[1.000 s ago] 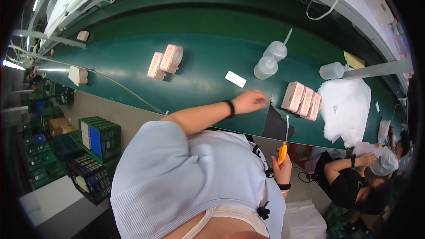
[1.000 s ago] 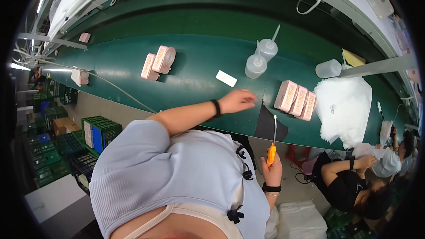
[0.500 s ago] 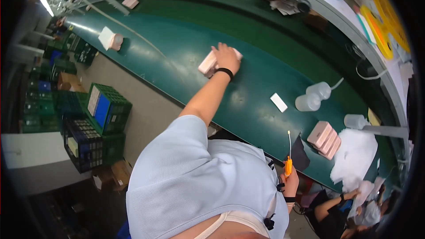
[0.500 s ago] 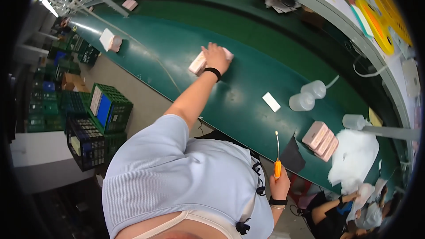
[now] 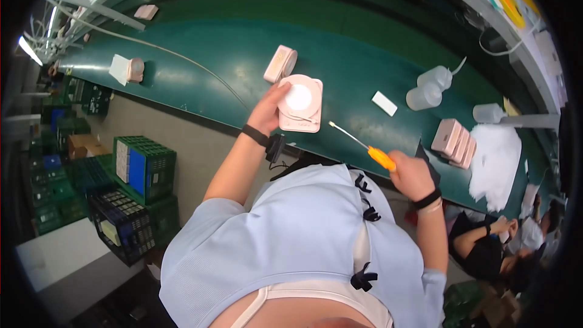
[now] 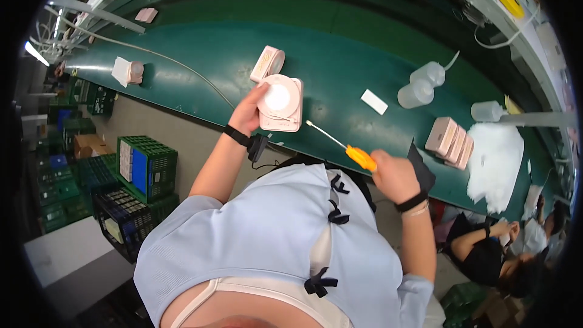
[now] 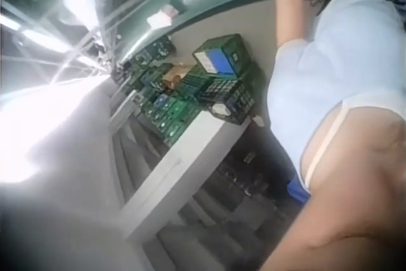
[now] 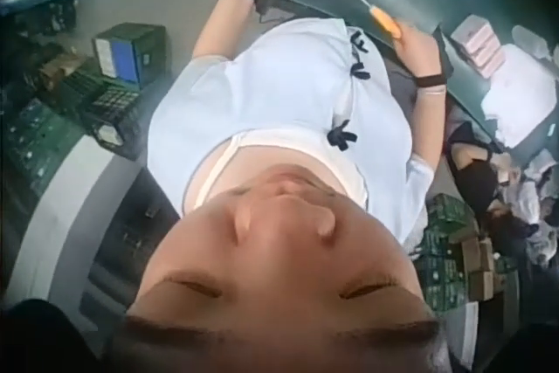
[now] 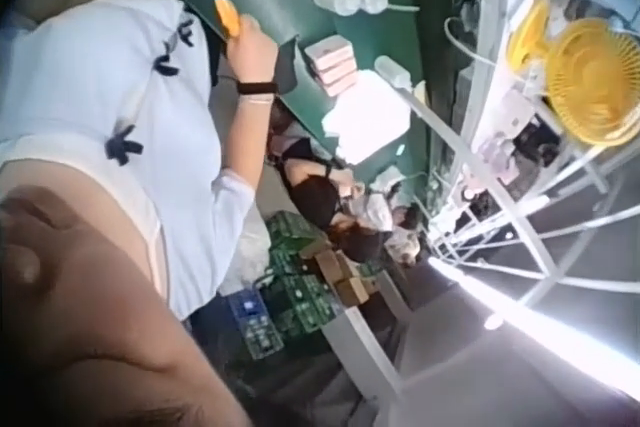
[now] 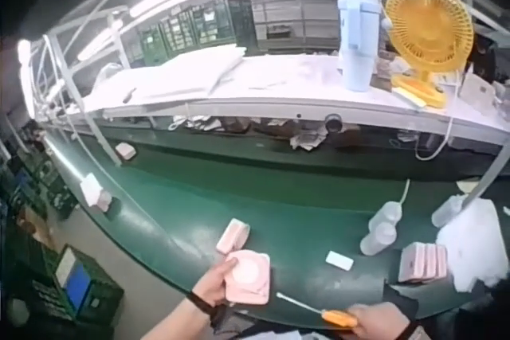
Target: The person cleans pink fans by wiping them with a cloth and blowing them with an air nozzle before placing them back on the conveyor belt. For some units, the person also presses a small white component into the center of the fan.
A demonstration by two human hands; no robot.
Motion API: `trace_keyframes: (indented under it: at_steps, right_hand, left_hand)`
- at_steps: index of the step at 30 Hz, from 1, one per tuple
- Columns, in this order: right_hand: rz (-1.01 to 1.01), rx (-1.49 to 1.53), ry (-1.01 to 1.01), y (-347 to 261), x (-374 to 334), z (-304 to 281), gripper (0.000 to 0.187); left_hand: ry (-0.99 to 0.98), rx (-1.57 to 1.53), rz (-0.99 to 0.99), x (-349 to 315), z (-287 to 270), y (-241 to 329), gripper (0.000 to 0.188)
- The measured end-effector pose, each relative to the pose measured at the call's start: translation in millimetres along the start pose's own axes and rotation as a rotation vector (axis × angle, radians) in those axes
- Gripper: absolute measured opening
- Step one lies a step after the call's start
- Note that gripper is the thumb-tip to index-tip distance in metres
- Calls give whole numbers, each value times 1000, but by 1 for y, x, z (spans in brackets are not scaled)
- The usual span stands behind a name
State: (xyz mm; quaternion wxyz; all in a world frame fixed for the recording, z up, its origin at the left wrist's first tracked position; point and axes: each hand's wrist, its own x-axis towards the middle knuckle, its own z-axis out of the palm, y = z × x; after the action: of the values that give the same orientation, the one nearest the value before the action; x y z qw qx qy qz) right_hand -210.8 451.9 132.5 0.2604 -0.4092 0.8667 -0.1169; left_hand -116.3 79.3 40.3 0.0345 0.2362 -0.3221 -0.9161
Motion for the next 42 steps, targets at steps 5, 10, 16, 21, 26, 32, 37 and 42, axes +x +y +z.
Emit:
trace_keyframes:
  at_steps: [5,10,16,21,26,32,37,42]
  right_hand:
    - [-127,-91,-11,-32,27,-7,17]
    - [-241,-98,-67,-50,37,2,21]
    - [-156,-138,-59,-68,45,-5,17]
    - [-227,-81,-154,-77,49,-16,20]
    - [-230,-29,-155,-68,55,-13,25]
    - [-274,48,-141,-77,55,-11,24]
    - [-244,54,-106,-89,60,-13,24]
    - [-339,61,-201,-105,60,-16,23]
  left_hand:
    - [174,111,23,-24,-25,10,38]
    - [218,604,200,-40,-38,17,46]
    - [35,1414,410,-59,-44,36,51]
    - [-275,1373,140,-56,-65,61,54]
    - [-59,410,-254,-72,-67,48,59]
    - [-362,-707,-585,-84,-105,5,60]
    - [-317,-1028,-597,-92,-101,5,58]
    - [-233,-1334,-646,-100,-105,2,53]
